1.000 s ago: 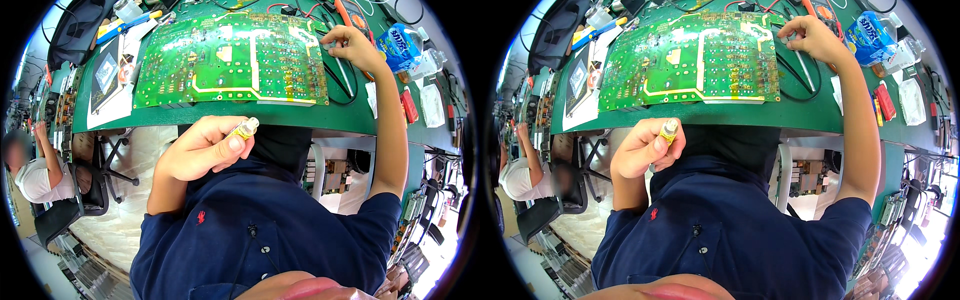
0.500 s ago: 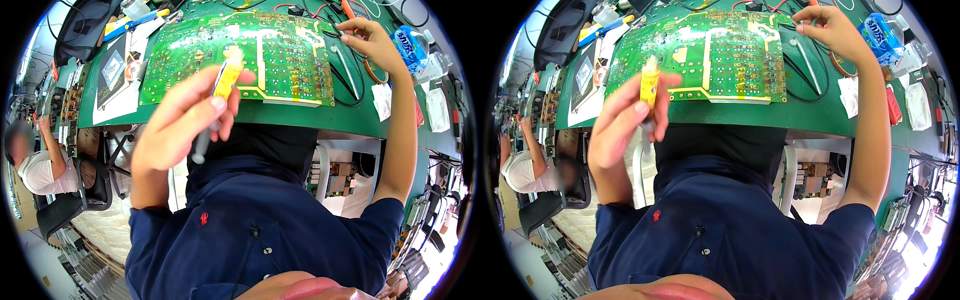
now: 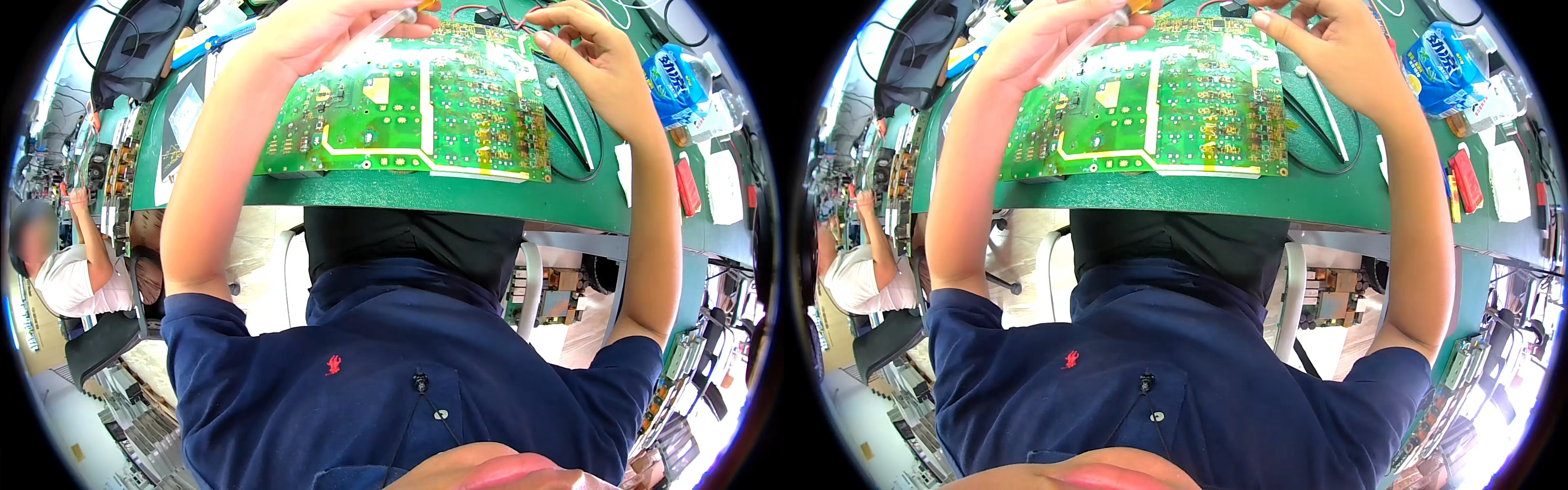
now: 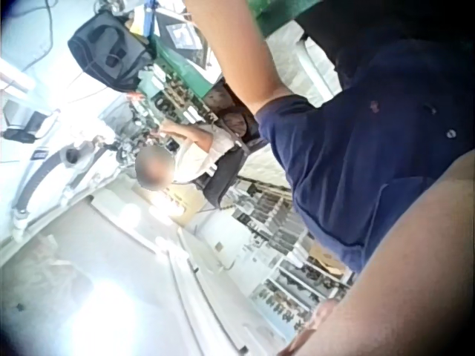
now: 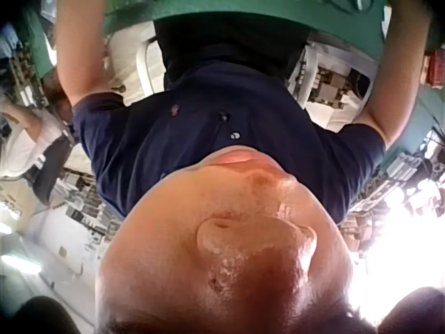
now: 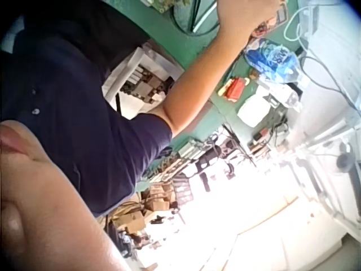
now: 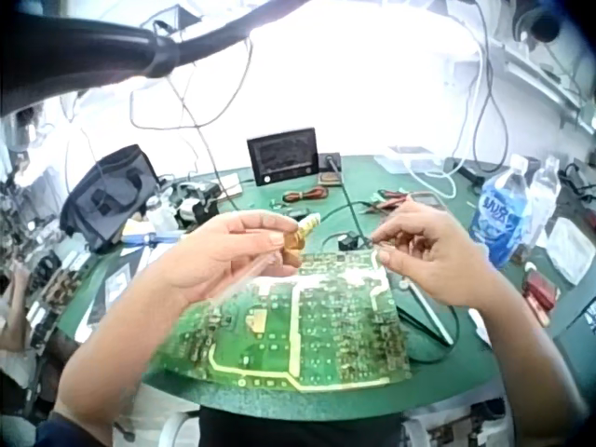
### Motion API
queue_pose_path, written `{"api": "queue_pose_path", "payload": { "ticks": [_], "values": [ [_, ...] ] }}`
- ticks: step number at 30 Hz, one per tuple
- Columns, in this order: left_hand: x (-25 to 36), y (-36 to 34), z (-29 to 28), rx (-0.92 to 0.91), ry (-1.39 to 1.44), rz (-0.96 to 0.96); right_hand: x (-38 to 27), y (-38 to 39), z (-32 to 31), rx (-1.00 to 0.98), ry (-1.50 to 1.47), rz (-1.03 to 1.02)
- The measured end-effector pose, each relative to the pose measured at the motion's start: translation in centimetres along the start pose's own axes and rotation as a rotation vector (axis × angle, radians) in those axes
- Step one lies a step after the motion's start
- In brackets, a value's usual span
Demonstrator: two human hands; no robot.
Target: The person applies a substance from a syringe onto a large green circuit board and then uses a soldering iron and wire to solder components onto it.
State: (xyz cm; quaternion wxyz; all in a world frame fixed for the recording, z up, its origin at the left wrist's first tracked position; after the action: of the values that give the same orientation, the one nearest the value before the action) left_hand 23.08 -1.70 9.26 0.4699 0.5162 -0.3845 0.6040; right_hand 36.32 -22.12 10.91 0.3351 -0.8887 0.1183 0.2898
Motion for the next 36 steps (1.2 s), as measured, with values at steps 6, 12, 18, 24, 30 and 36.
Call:
{"api": "queue_pose_path", "payload": {
  "ticks": [6,12,18,24,30,36],
  "values": [
    [-0.6,-1.9,0.4,-0.039,0.181,0.035,-1.3,0.0,1.2,0.113,-0.017,-0.119],
    [-0.7,-3.2,3.4,-0.124,0.318,0.03,-1.9,-0.3,3.1,0.16,-0.165,-0.128],
    [0.3,-4.5,5.1,-0.17,0.114,0.104,-0.7,-3.8,2.7,0.263,-0.104,-0.07],
    [2.4,-5.7,3.5,-0.038,-0.317,0.126,-2.2,-5.9,3.1,0.348,-0.007,-0.205],
    [2.1,-7.0,3.0,-0.006,-0.599,0.305,1.2,-8.1,3.4,0.175,-0.228,-0.115],
    [1.0,-8.9,0.2,0.097,-0.647,0.285,1.2,-10.2,4.7,0.067,-0.324,-0.022]
  ]
}}
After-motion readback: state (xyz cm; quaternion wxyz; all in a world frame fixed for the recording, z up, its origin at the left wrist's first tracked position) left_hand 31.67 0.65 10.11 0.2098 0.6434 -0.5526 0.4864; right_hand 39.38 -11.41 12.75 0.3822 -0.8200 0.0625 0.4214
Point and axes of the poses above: each hand's wrist, its own y-axis away from the middle knuckle, its own z-axis out of the palm, x = y × z, the point moved 5 cm from there along -y, towards the middle knuckle, and after that the axes turned 6 degrees about x, right-handed, at the moved point
